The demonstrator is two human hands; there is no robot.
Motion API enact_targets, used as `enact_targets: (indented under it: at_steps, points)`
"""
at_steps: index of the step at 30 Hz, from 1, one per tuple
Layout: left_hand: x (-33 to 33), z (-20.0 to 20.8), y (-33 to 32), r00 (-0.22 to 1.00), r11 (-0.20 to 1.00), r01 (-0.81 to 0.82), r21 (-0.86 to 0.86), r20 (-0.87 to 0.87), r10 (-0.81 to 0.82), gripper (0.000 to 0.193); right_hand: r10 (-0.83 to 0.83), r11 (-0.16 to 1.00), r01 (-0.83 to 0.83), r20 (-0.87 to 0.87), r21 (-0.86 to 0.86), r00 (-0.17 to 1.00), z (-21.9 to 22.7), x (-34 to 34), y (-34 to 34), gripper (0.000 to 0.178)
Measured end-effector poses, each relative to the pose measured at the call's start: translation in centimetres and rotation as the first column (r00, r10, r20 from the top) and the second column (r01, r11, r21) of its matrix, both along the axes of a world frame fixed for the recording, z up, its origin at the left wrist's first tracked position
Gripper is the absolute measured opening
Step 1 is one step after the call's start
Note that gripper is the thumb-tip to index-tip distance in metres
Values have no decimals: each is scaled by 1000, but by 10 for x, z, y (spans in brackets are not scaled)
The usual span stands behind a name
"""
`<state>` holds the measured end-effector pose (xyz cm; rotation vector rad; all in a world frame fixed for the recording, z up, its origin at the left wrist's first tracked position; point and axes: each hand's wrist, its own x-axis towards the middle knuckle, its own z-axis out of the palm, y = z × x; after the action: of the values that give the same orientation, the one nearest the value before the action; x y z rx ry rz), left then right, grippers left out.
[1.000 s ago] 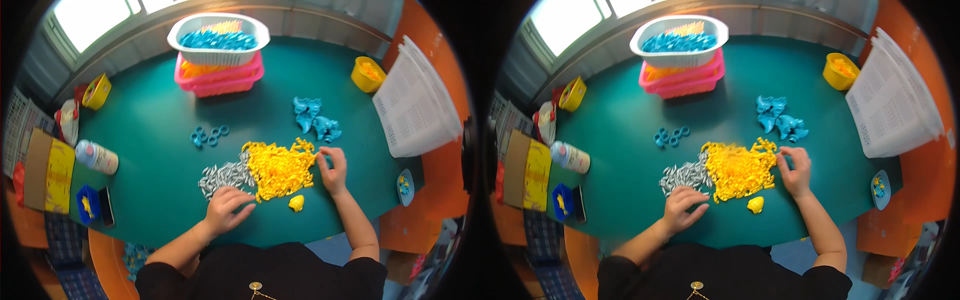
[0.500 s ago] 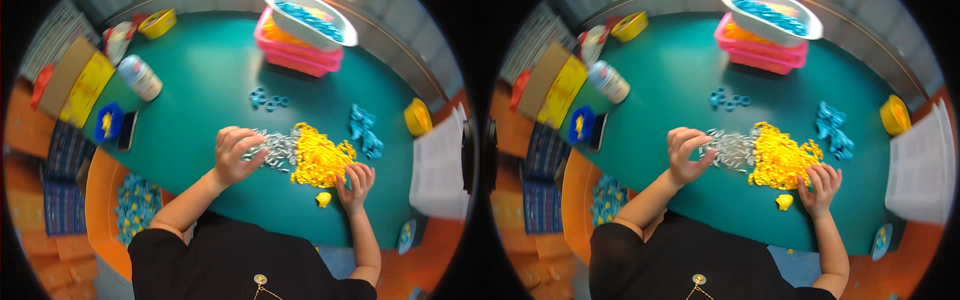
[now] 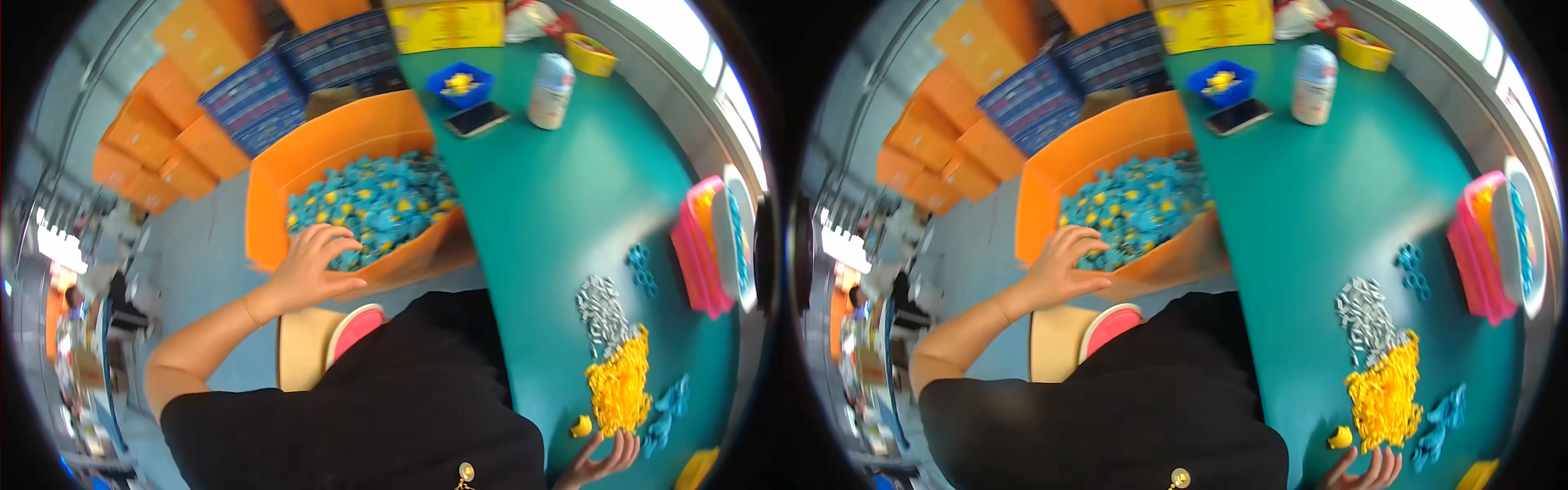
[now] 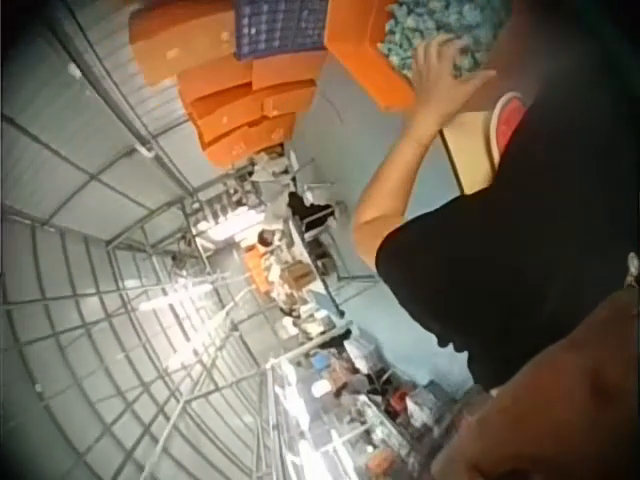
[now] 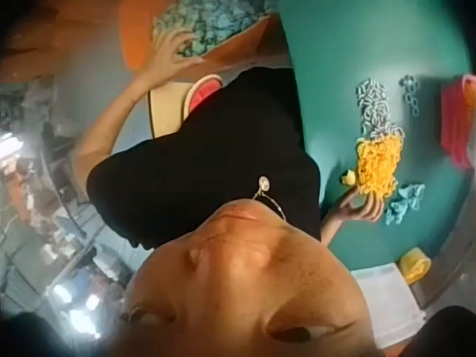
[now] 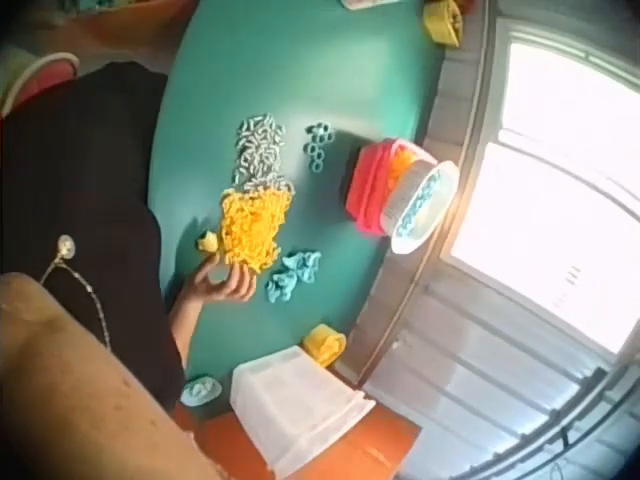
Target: Assemble small plastic toy components by fitting together blue and yellow parts and inserting internal pieces.
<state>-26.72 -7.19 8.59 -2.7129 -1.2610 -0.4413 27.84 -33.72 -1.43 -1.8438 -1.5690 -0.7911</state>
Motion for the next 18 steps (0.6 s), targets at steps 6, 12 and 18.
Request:
enact_targets:
  at_steps: [6,12,18]
  points:
    - [-11,5,-39,957,809,-213,-548,49,286,64,55,994,-45,-90,101,994,24,-25,21,46]
    - [-15,2,-39,949,719,-229,-657,12,314,63,4,1000,-5,-22,-21,1000,7,-7,14,32]
    - [-8,-1,-39,867,562,-295,-773,30,497,43,-116,990,107,-94,-96,989,-5,1,8,32]
